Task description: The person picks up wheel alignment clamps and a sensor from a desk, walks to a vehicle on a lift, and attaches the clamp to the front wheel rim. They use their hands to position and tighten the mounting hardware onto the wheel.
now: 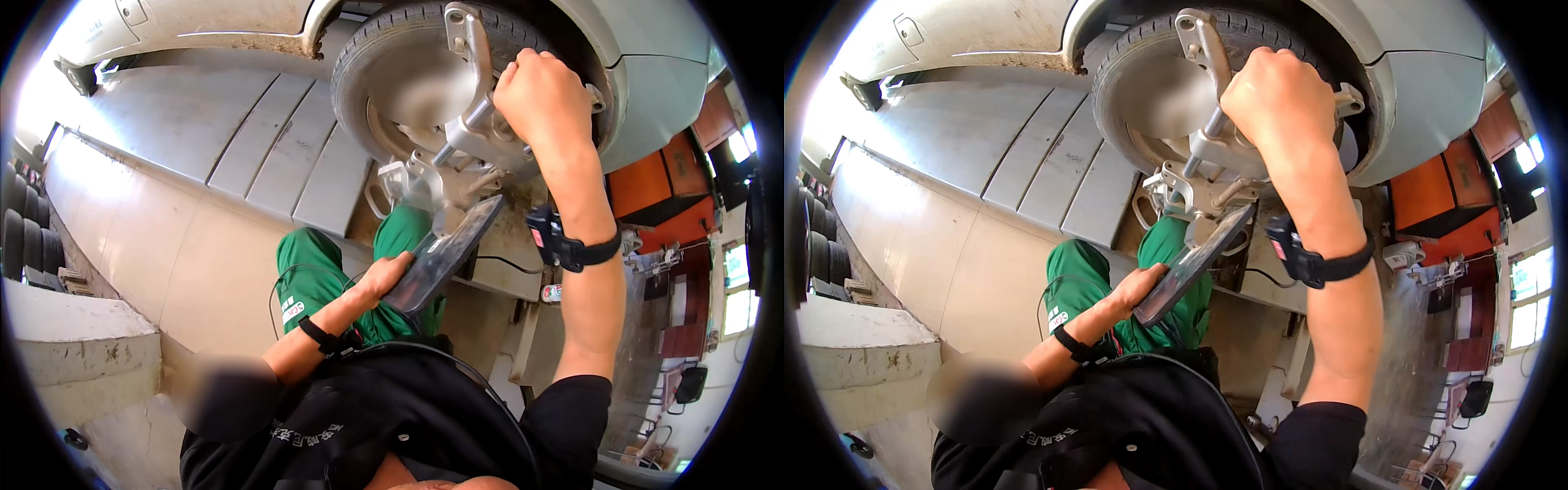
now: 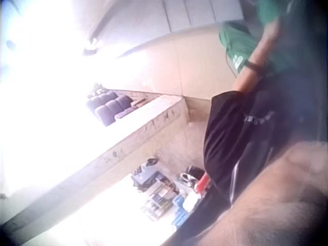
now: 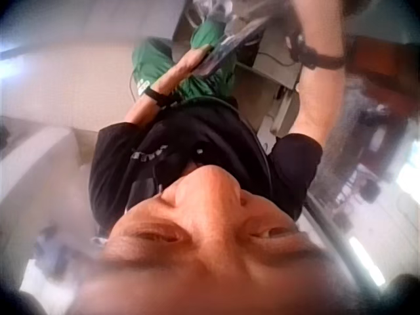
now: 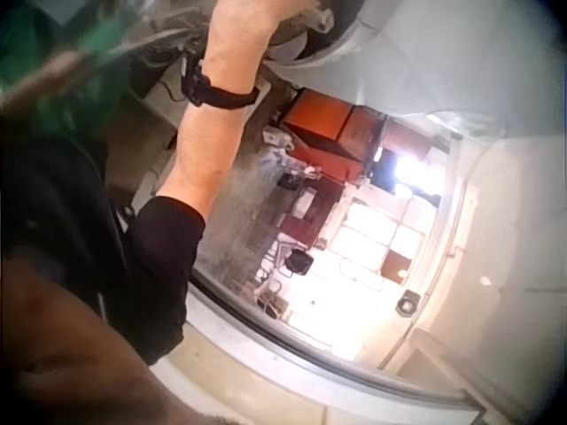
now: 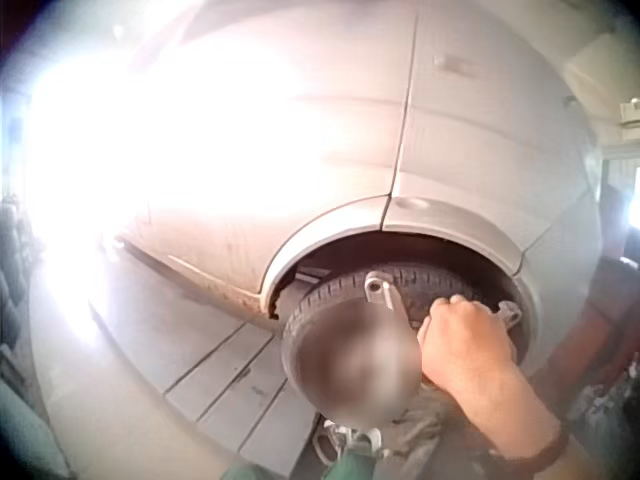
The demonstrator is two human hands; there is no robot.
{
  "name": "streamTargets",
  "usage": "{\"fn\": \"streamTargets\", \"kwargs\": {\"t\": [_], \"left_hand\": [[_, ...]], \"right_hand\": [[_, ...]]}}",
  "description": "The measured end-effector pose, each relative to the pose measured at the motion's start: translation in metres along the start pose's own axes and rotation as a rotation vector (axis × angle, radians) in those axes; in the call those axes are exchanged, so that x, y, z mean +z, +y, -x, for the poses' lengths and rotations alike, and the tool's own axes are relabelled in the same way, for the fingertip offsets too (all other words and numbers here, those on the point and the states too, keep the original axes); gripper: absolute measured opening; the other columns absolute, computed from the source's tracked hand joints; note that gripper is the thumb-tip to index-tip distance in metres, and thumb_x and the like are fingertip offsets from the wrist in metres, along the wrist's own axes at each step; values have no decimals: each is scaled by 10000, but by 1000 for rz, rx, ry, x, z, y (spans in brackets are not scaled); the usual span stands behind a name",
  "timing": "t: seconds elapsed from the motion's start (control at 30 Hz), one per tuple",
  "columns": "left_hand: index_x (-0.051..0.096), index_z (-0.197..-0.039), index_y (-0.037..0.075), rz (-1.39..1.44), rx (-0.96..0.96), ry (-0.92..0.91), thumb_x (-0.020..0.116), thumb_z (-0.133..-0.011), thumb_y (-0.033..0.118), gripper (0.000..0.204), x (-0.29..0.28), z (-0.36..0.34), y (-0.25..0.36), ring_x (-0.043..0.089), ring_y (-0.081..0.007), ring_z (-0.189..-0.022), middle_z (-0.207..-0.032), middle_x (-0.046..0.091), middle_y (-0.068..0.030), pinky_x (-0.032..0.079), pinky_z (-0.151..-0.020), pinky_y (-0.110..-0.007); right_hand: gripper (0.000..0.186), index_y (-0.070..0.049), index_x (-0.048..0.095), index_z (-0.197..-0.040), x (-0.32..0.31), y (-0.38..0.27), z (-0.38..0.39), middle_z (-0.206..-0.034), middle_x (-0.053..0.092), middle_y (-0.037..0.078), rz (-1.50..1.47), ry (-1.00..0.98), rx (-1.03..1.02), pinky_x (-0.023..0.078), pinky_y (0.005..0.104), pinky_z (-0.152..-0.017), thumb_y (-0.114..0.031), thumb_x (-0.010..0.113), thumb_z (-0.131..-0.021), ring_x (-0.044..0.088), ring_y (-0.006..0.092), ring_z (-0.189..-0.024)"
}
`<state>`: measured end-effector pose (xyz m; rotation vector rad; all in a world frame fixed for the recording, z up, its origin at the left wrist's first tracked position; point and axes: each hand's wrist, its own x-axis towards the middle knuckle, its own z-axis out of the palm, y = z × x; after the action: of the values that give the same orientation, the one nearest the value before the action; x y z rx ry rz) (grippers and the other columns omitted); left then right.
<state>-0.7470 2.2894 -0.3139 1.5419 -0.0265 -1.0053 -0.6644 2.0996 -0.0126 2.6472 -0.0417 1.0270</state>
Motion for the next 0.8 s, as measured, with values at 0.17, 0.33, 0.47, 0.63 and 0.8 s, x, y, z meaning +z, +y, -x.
{"fn": "streamTargets", "kwargs": {"t": [0.17, 0.33, 0.47, 0.63, 0.8], "left_hand": [[706, -1041, -18, 95, -66, 1, 498, -982, 388, 460, -1, 3, 10, 651, -164, -744, -928, 716, -117, 505, -705, -318], [707, -1055, -14, 138, -92, -26, 482, -989, 388, 466, -1, 3, 8, 652, -164, -772, -941, 714, -129, 503, -730, -323], [700, -1055, -11, 37, -65, -37, 451, -998, 395, 479, 4, -4, 8, 648, -170, -766, -947, 711, -134, 502, -731, -330], [699, -1015, -8, 37, -55, -5, 448, -996, 416, 493, -2, -2, 6, 642, -172, -726, -890, 706, -119, 502, -707, -331], [709, -974, -15, 136, -101, 8, 481, -982, 439, 509, -1, -3, 2, 634, -162, -677, -832, 705, -106, 502, -678, -326]], "right_hand": [[223, -47, 663, -941, -28, 18, -7, -908, 685, 152, -273, -242, -149, 541, 482, -806, -258, 619, -886, 666, 375, -873], [235, -21, 629, -940, -14, 45, -11, -938, 669, 148, -476, -17, -610, 542, 436, -812, -248, 642, -882, 644, 363, -873], [210, -34, 712, -906, -4, 22, -6, -931, 716, 180, -135, -30, -176, 575, 424, -766, -212, 609, -866, 691, 395, -874], [165, -19, 644, -911, -32, -13, -13, -872, 686, 181, 167, -338, 37, 533, 426, -775, -168, 599, -856, 677, 351, -878], [218, 2, 638, -949, -60, 27, -9, -950, 673, 193, -608, -216, -493, 530, 434, -824, -202, 596, -887, 660, 381, -926]]}}
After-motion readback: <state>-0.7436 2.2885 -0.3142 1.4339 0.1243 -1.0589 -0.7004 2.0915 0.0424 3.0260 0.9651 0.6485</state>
